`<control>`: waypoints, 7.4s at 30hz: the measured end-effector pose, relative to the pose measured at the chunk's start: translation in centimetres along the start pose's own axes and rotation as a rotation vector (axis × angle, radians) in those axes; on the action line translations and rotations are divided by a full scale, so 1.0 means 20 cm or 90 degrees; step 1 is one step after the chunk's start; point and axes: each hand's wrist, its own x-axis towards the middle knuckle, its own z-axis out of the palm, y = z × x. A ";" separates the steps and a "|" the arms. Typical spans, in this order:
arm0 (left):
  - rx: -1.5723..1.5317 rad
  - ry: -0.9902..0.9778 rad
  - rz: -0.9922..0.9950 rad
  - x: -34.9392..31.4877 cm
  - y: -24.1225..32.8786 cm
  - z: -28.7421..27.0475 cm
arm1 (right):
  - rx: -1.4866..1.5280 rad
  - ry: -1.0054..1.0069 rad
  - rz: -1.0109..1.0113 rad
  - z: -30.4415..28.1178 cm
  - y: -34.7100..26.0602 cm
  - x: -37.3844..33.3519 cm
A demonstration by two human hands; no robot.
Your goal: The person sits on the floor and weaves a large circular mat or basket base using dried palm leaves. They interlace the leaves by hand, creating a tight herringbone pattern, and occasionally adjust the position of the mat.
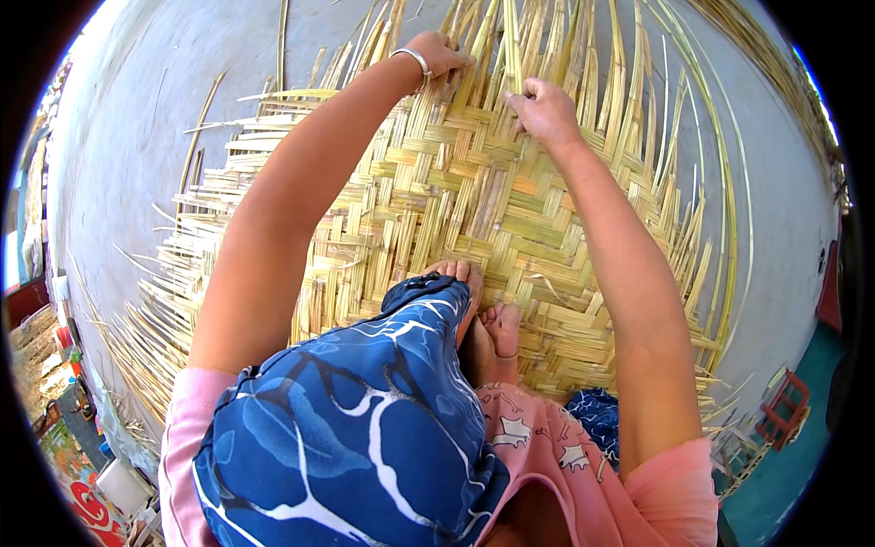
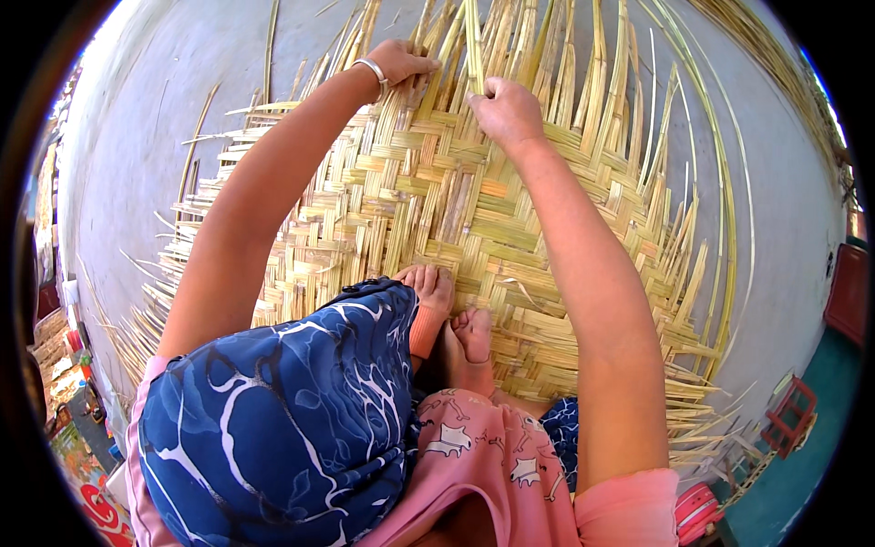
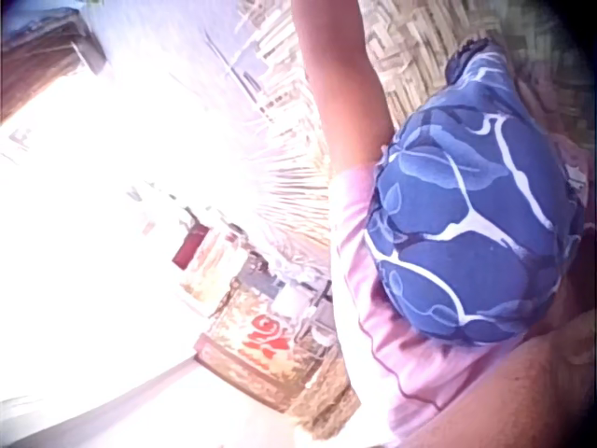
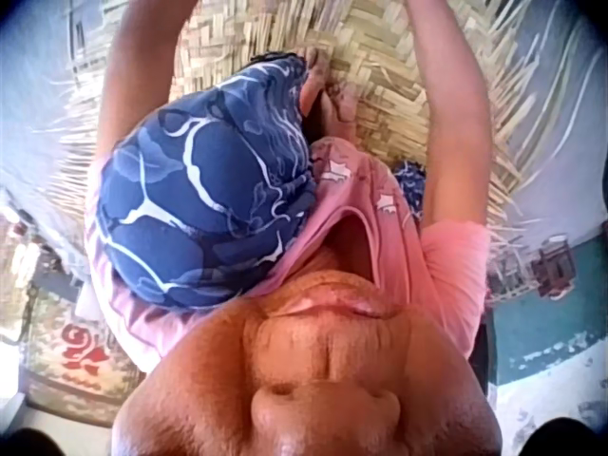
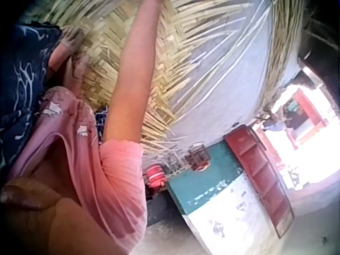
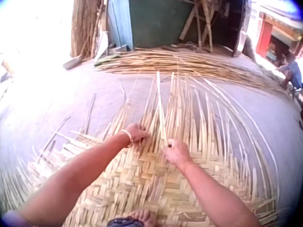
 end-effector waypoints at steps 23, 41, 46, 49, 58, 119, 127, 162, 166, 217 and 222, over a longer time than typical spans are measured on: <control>-0.231 -0.084 -0.099 -0.03 0.04 0.04 | 0.170 0.065 0.066 0.03 -0.03 -0.06; -0.337 -0.172 -0.054 -0.10 0.06 0.01 | 0.124 0.036 0.071 0.05 0.01 -0.02; -0.468 -0.255 -0.043 -0.16 0.06 -0.06 | -0.183 -0.032 -0.078 0.05 -0.05 -0.01; -0.591 -0.194 0.028 -0.17 -0.03 -0.04 | -0.216 -0.076 -0.129 0.04 -0.05 0.03; -0.691 0.140 -0.072 -0.34 -0.12 0.00 | -0.240 -0.176 -0.068 0.03 -0.09 0.05; 0.068 -0.017 -0.146 -0.06 -0.34 -0.32 | 0.046 0.020 -0.074 0.39 -0.40 0.04; 0.282 -0.069 -0.198 0.00 -0.31 -0.30 | 0.078 0.062 -0.071 0.45 -0.33 0.08; 0.074 0.016 0.045 -0.14 -0.46 -0.34 | 0.124 0.034 -0.077 0.45 -0.33 0.06; 0.048 -0.093 -0.088 -0.15 -0.32 -0.34 | 0.097 0.055 -0.076 0.46 -0.30 0.09; 0.024 0.390 -0.140 -0.47 -0.41 -0.14 | -0.206 -0.133 -0.260 0.37 -0.27 -0.06; -0.015 0.401 -0.161 -0.49 -0.47 -0.16 | -0.256 -0.046 -0.318 0.44 -0.20 -0.18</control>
